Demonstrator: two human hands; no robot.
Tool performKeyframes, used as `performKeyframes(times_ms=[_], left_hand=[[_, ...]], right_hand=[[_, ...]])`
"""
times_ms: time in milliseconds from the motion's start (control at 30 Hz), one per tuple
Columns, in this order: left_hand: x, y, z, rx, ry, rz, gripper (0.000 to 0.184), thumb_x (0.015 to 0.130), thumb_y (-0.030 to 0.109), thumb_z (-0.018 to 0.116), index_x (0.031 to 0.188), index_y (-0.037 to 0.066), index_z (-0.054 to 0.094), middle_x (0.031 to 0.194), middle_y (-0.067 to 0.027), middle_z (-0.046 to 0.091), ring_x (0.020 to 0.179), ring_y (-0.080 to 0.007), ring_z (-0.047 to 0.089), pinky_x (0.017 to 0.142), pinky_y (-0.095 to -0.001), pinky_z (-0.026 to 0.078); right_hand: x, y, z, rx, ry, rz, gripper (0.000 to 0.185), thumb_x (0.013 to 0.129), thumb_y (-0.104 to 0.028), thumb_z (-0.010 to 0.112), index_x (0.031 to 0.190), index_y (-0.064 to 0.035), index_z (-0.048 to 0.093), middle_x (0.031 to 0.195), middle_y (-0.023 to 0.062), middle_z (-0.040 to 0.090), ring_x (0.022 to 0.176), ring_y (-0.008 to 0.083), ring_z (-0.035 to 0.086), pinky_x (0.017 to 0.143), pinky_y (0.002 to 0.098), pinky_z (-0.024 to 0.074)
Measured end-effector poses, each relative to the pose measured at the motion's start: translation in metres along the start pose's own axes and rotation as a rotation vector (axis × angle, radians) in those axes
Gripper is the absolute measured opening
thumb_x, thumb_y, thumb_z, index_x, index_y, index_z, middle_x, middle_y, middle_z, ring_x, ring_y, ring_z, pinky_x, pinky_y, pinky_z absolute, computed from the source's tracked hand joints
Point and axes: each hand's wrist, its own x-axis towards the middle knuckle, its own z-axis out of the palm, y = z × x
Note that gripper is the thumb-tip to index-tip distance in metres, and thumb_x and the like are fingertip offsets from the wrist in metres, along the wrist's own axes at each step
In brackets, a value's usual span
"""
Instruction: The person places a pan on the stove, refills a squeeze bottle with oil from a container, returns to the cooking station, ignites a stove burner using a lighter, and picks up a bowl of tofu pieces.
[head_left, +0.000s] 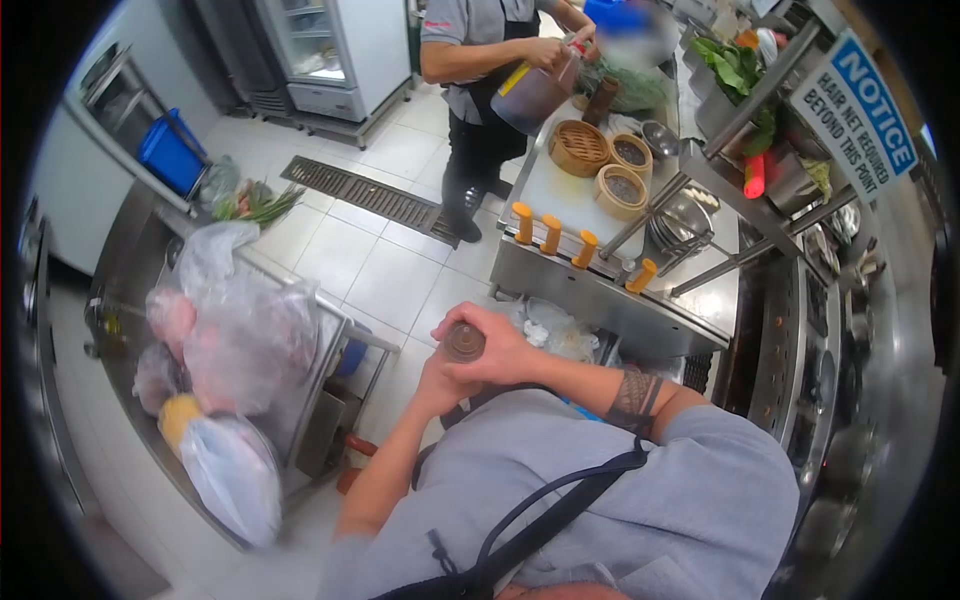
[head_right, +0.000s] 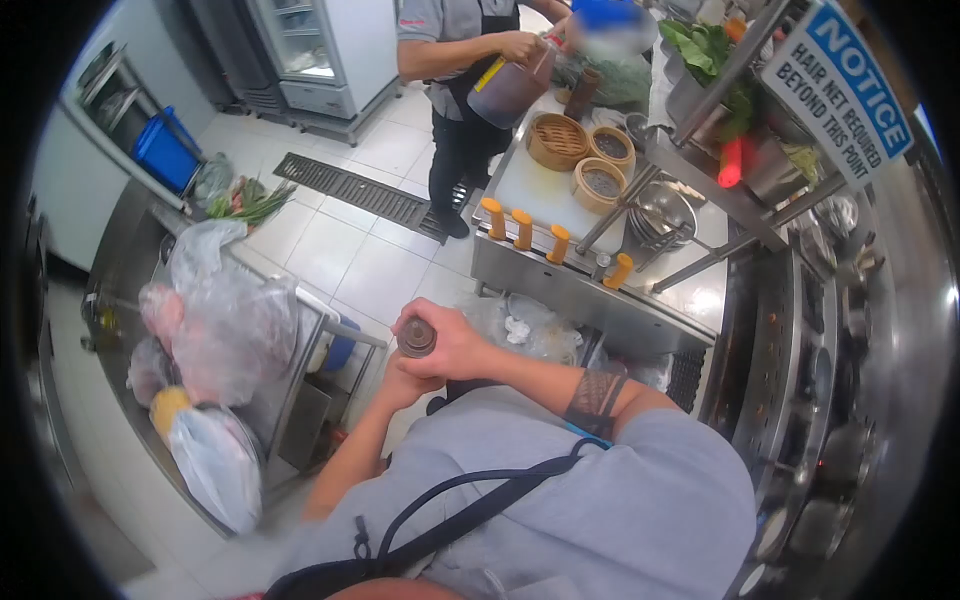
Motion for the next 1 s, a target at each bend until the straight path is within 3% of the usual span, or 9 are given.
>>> performKeyframes(times_ms=[100, 167, 200, 233, 367, 567, 700, 800, 1000], left_hand=[[0.069, 0.000, -0.046, -0.021, -0.315, -0.016, 0.064, 0.074, 0.018, 0.081, 0.133, 0.007, 0.060, 0.127, -0.0105, 0.068, 0.117, -0.0284, 0.067, 0.098, -0.0404, 0.053], [0.109, 0.002, -0.066, -0.033, -0.385, 0.271, 0.055, 0.070, 0.009, 0.085, 0.120, 0.008, 0.062, 0.115, -0.0043, 0.067, 0.103, -0.0172, 0.064, 0.089, -0.0358, 0.054], [0.131, -0.001, -0.077, -0.108, -0.411, 0.103, 0.055, 0.070, 0.012, 0.086, 0.119, 0.008, 0.062, 0.113, -0.0044, 0.068, 0.102, -0.0170, 0.065, 0.088, -0.0358, 0.054], [0.159, 0.002, -0.090, -0.089, -0.403, 0.119, 0.055, 0.070, 0.012, 0.086, 0.119, 0.008, 0.062, 0.113, -0.0044, 0.068, 0.102, -0.0170, 0.065, 0.088, -0.0358, 0.054], [0.224, 0.032, -0.142, -0.046, -0.170, -0.044, 0.063, 0.070, 0.015, 0.087, 0.128, 0.007, 0.061, 0.118, -0.0074, 0.069, 0.109, -0.0203, 0.066, 0.095, -0.0372, 0.053], [0.305, 0.047, -0.227, -0.036, 0.021, -0.063, 0.070, 0.071, 0.010, 0.089, 0.134, 0.008, 0.059, 0.122, -0.0078, 0.069, 0.115, -0.0225, 0.066, 0.101, -0.0377, 0.051], [0.355, 0.010, -0.279, -0.037, 0.108, -0.100, 0.074, 0.069, 0.010, 0.090, 0.135, 0.008, 0.058, 0.125, -0.0089, 0.069, 0.117, -0.0232, 0.065, 0.102, -0.0386, 0.051], [0.404, -0.041, -0.315, -0.211, 0.228, -0.098, 0.075, 0.072, 0.014, 0.090, 0.138, 0.006, 0.055, 0.127, -0.0099, 0.069, 0.122, -0.0238, 0.065, 0.104, -0.0392, 0.050], [0.522, -0.037, -0.412, -0.099, 0.260, 0.008, 0.069, 0.077, 0.019, 0.088, 0.136, 0.005, 0.054, 0.131, -0.0150, 0.066, 0.123, -0.0304, 0.064, 0.104, -0.0416, 0.050]], right_hand=[[0.052, 0.007, -0.031, -0.010, -0.089, -0.119, 0.049, 0.076, -0.020, 0.087, 0.115, -0.0072, 0.061, 0.120, 0.0115, 0.071, 0.117, 0.0245, 0.067, 0.103, 0.0375, 0.0515], [0.089, 0.019, -0.058, -0.024, -0.137, -0.138, 0.053, 0.076, -0.021, 0.088, 0.118, -0.0070, 0.059, 0.124, 0.0130, 0.067, 0.119, 0.0267, 0.065, 0.105, 0.0383, 0.0500], [0.111, 0.021, -0.068, -0.047, -0.202, -0.191, 0.058, 0.076, -0.023, 0.089, 0.122, -0.0069, 0.057, 0.128, 0.0144, 0.064, 0.122, 0.0289, 0.062, 0.107, 0.0391, 0.0485], [0.135, 0.019, -0.084, -0.057, -0.199, -0.215, 0.058, 0.076, -0.023, 0.089, 0.122, -0.0069, 0.057, 0.128, 0.0144, 0.064, 0.122, 0.0289, 0.062, 0.107, 0.0391, 0.0485], [0.206, 0.007, -0.127, -0.254, -0.048, -0.241, 0.079, 0.075, -0.034, 0.093, 0.133, -0.0082, 0.047, 0.133, 0.0140, 0.045, 0.130, 0.0320, 0.046, 0.112, 0.0418, 0.0411], [0.329, 0.012, -0.155, -0.311, -0.019, -0.255, 0.070, 0.075, -0.034, 0.093, 0.130, -0.0114, 0.057, 0.128, 0.0126, 0.048, 0.123, 0.0321, 0.047, 0.106, 0.0412, 0.0422], [0.428, 0.034, -0.166, -0.383, -0.160, -0.270, 0.082, 0.080, -0.034, 0.089, 0.149, -0.0096, 0.050, 0.131, 0.0165, 0.050, 0.125, 0.0357, 0.051, 0.110, 0.0445, 0.0430], [0.502, 0.045, -0.166, -0.214, -0.250, -0.028, 0.094, 0.082, -0.032, 0.088, 0.158, -0.0107, 0.039, 0.140, 0.0151, 0.050, 0.125, 0.0310, 0.055, 0.107, 0.0432, 0.0480], [0.649, 0.091, -0.143, -0.157, -0.151, 0.000, 0.091, 0.079, -0.033, 0.091, 0.151, -0.0061, 0.043, 0.142, 0.0161, 0.053, 0.129, 0.0297, 0.054, 0.110, 0.0413, 0.0457]])
